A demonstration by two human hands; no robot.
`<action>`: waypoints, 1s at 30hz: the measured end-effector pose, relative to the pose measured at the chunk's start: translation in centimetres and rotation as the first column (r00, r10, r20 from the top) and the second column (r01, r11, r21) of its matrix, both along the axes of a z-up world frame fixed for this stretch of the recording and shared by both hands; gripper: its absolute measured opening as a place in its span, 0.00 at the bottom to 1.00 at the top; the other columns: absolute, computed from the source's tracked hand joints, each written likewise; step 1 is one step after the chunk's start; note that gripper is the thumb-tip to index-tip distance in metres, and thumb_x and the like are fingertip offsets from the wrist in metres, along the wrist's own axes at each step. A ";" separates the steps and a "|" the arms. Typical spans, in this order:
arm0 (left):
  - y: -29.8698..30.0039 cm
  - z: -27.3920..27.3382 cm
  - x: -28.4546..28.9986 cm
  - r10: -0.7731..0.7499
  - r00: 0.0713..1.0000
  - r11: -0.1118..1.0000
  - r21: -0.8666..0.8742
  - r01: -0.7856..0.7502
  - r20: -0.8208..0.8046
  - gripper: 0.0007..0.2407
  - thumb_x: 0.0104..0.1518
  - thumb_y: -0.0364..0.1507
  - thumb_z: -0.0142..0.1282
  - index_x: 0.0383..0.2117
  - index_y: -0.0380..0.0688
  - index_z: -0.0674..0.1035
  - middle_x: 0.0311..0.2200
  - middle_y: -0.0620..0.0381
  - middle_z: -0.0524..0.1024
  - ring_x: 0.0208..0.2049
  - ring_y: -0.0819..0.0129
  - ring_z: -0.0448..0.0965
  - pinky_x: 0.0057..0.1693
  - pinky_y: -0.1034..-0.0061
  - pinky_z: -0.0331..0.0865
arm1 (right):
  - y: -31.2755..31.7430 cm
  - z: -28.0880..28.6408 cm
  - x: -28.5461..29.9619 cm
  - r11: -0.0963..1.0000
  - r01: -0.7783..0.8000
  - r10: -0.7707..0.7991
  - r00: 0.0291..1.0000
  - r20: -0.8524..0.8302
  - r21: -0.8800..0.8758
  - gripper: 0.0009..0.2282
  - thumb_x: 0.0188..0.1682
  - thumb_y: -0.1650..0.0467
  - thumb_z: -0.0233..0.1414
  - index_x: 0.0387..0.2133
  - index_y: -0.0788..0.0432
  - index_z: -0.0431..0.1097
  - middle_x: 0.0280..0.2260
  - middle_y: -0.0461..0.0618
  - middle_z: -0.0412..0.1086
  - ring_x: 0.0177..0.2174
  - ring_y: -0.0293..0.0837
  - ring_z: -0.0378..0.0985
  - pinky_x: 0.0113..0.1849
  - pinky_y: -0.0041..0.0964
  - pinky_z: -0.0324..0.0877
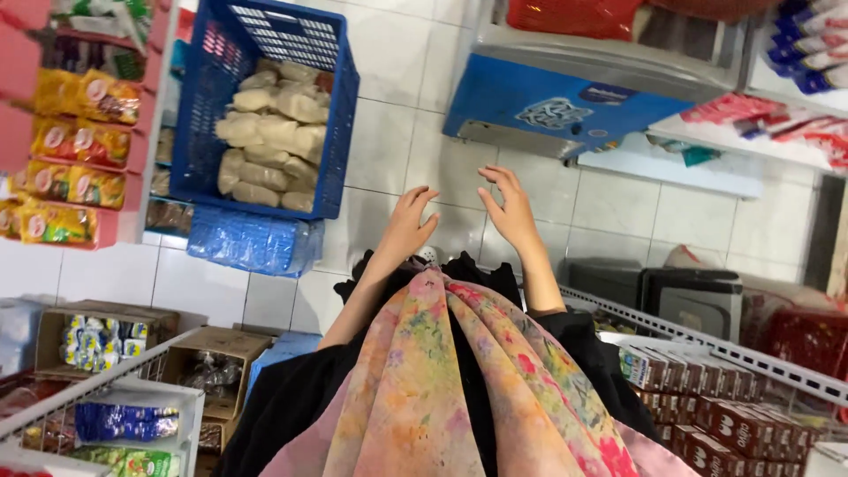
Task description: The person stocks grocery shelves by picking up packaged items from a basket and placing them onto the shelves.
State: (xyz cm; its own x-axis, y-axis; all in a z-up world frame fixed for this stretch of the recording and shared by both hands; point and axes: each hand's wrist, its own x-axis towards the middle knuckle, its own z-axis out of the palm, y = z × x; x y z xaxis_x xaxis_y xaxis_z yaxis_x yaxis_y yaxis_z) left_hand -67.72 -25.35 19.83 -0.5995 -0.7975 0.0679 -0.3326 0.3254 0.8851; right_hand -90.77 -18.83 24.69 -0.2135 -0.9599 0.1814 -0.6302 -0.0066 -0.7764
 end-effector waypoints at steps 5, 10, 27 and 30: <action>-3.5 0.6 -5.6 -0.076 0.997 0.996 -0.038 0.075 -0.022 0.17 0.60 0.27 0.57 0.56 0.43 0.74 0.59 0.45 0.69 0.61 0.46 0.67 0.64 0.60 0.62 | -0.3 -0.2 -3.3 0.983 0.131 -0.145 0.984 0.106 0.130 0.14 0.52 0.70 0.54 0.52 0.57 0.71 0.57 0.55 0.67 0.54 0.52 0.73 0.48 0.42 0.71; -7.3 1.6 -11.2 -0.178 0.983 0.984 -0.003 0.178 -0.047 0.15 0.61 0.26 0.56 0.54 0.44 0.75 0.55 0.47 0.72 0.57 0.49 0.71 0.60 0.63 0.67 | -1.8 -2.0 -8.0 0.986 0.164 -0.165 0.985 0.044 0.033 0.14 0.53 0.71 0.55 0.53 0.58 0.72 0.57 0.55 0.68 0.55 0.53 0.73 0.55 0.44 0.68; -29.5 8.2 -34.5 -0.399 0.893 0.906 -0.240 0.349 -0.207 0.17 0.60 0.23 0.56 0.55 0.44 0.74 0.54 0.49 0.73 0.56 0.49 0.75 0.58 0.63 0.72 | -22.3 6.9 -30.7 0.896 0.394 -0.438 0.858 -0.267 -0.205 0.14 0.57 0.72 0.55 0.56 0.56 0.71 0.57 0.52 0.69 0.59 0.53 0.68 0.60 0.48 0.57; -31.1 6.7 -37.4 -0.399 0.900 0.913 -0.172 0.371 -0.175 0.20 0.59 0.24 0.57 0.60 0.44 0.70 0.56 0.47 0.72 0.56 0.49 0.75 0.58 0.64 0.73 | -23.5 6.5 -33.0 0.927 0.334 -0.374 0.833 -0.407 -0.168 0.16 0.55 0.71 0.57 0.57 0.56 0.69 0.58 0.52 0.69 0.60 0.53 0.67 0.63 0.54 0.53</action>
State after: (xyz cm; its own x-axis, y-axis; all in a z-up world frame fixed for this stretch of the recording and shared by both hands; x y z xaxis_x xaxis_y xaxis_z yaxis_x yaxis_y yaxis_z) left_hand -105.10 -56.47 26.55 -0.8199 -0.4824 0.3084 0.0239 0.5093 0.8602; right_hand -123.81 -42.29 31.20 -0.4190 -0.8095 0.4113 -0.8691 0.2264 -0.4398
